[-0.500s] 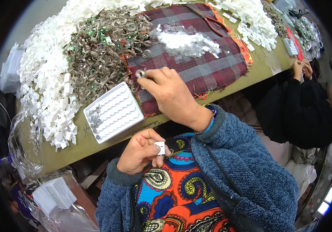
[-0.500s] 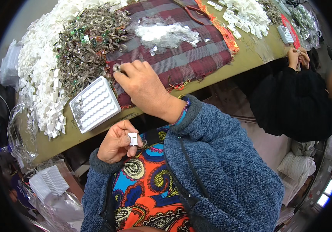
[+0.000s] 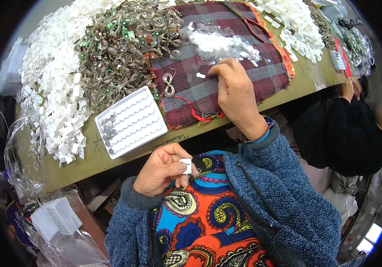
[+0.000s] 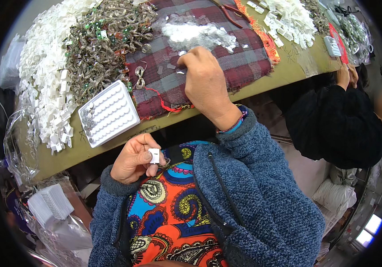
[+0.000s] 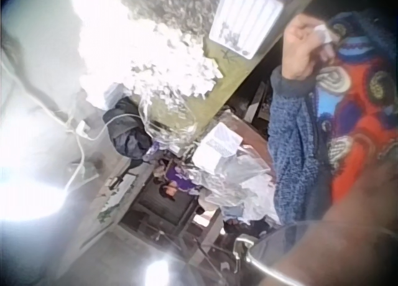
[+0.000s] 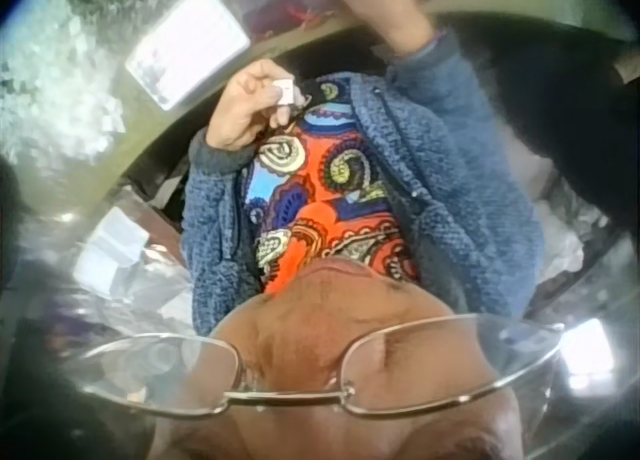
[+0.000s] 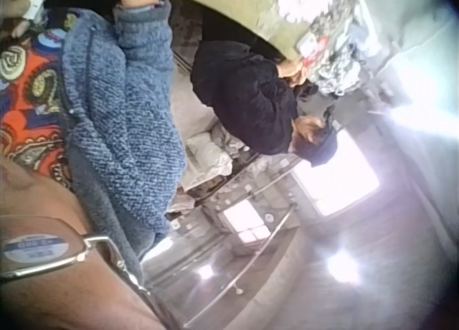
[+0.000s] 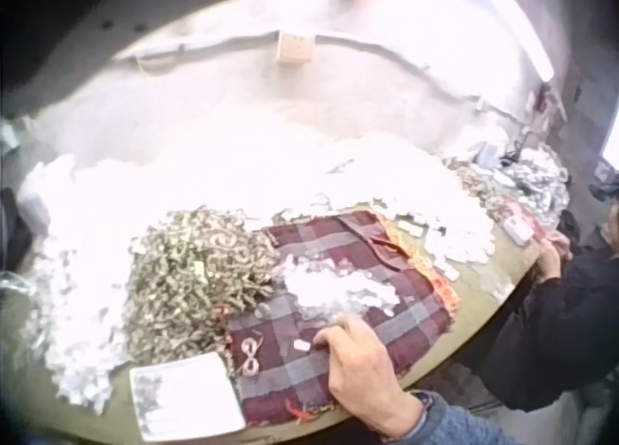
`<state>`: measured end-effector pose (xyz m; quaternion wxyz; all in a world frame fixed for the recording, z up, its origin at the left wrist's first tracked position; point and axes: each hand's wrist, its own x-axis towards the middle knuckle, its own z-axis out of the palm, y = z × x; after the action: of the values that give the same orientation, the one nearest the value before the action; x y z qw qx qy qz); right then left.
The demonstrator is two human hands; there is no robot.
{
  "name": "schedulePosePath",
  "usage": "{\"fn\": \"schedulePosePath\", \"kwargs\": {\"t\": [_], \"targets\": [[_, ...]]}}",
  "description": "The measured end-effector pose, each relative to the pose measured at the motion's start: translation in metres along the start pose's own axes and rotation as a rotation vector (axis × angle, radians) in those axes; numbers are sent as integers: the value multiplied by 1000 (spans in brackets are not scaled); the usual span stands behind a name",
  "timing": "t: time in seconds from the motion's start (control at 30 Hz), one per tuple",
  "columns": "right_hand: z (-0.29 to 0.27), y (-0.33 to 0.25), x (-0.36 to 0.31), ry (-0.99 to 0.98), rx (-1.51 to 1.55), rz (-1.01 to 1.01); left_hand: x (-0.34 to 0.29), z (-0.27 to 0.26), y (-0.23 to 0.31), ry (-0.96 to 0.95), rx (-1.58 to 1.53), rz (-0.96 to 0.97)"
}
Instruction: The person repeatedly picks small white plastic housings and metal contacts from a table, inserts the contacts into the housings, and places the assembled units into a white tray. The person handles items one at a time and continues the cycle throughout the clip.
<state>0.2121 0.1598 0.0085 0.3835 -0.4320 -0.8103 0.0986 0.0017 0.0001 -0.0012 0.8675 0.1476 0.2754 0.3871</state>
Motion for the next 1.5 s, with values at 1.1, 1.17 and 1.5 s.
{"fn": "schedulePosePath", "kwargs": {"t": [1.1,1.17,1.5], "targets": [[-6,-129,-37,-526,850,184,-47,-7,-8,19,-186,536],[1,-134,-35,-412,762,-53,-53,-6,-9,65,-179,554],[16,-142,-38,-424,618,-225,-60,-15,-15,172,-197,594]]}}
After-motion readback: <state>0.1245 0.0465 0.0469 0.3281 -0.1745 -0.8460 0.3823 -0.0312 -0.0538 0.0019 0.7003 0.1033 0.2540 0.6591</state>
